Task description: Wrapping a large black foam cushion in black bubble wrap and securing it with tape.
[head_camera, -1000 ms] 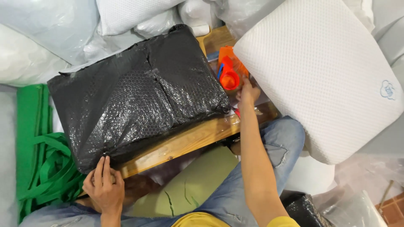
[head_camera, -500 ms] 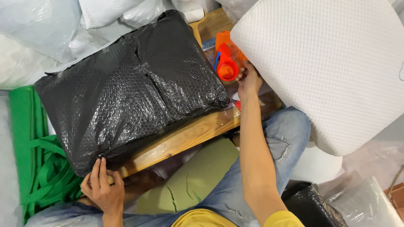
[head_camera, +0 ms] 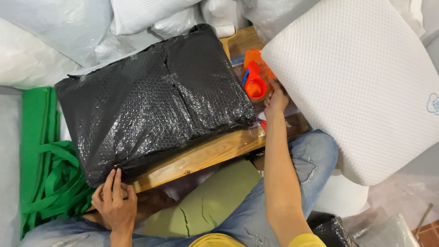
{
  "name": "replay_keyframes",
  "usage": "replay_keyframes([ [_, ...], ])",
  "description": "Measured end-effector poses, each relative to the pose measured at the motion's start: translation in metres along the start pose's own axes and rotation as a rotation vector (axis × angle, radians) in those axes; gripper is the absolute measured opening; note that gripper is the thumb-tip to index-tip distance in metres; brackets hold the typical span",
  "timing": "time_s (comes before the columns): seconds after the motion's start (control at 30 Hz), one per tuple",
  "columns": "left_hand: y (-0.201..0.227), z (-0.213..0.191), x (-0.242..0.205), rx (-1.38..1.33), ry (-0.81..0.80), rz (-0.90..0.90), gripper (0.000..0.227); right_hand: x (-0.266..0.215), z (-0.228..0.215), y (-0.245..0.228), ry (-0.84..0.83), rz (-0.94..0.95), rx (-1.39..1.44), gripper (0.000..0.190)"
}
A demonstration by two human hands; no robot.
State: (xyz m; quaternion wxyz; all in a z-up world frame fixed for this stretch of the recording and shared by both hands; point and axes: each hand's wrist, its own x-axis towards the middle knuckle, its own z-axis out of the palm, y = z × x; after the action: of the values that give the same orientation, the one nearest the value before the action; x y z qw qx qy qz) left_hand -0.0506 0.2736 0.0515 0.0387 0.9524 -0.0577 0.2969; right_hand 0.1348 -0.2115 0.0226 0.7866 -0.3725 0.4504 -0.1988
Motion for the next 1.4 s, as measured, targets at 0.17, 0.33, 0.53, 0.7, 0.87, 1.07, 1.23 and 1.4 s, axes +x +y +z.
replay_keyframes([
  [0.17, -0.001, -0.003, 0.002, -0.003, 0.006, -0.011, 0.049, -0.003, -0.001, 0.005, -0.02, -0.069, 0.028, 0.016],
  [0.33, -0.002, 0.0, 0.003, -0.017, 0.006, -0.013, 0.053, -0.008, 0.003, 0.015, -0.064, -0.183, 0.133, 0.022],
  [0.53, -0.005, -0.002, -0.004, -0.009, -0.022, -0.028, 0.05, -0.021, 0.006, 0.022, -0.049, -0.284, 0.024, 0.017],
  [0.7, -0.004, -0.002, 0.0, -0.016, -0.017, -0.025, 0.05, -0.005, 0.008, 0.025, -0.068, -0.309, 0.026, 0.025],
  [0.87, -0.001, 0.0, 0.007, -0.043, 0.011, -0.027, 0.051, -0.009, 0.0, 0.019, -0.123, -0.365, -0.098, 0.019],
  [1.07, -0.016, 0.003, 0.006, -0.03, 0.213, 0.021, 0.042, -0.027, 0.01, 0.031, -0.213, -0.704, -0.209, 0.015],
  [1.23, -0.021, -0.006, 0.007, -0.025, 0.259, -0.034, 0.038, -0.056, -0.015, 0.024, -0.425, -1.006, -0.422, 0.019],
  [1.4, -0.031, -0.01, 0.004, -0.102, 0.263, -0.034, 0.022, -0.185, -0.003, 0.039, -0.607, -1.001, -0.49, 0.016],
])
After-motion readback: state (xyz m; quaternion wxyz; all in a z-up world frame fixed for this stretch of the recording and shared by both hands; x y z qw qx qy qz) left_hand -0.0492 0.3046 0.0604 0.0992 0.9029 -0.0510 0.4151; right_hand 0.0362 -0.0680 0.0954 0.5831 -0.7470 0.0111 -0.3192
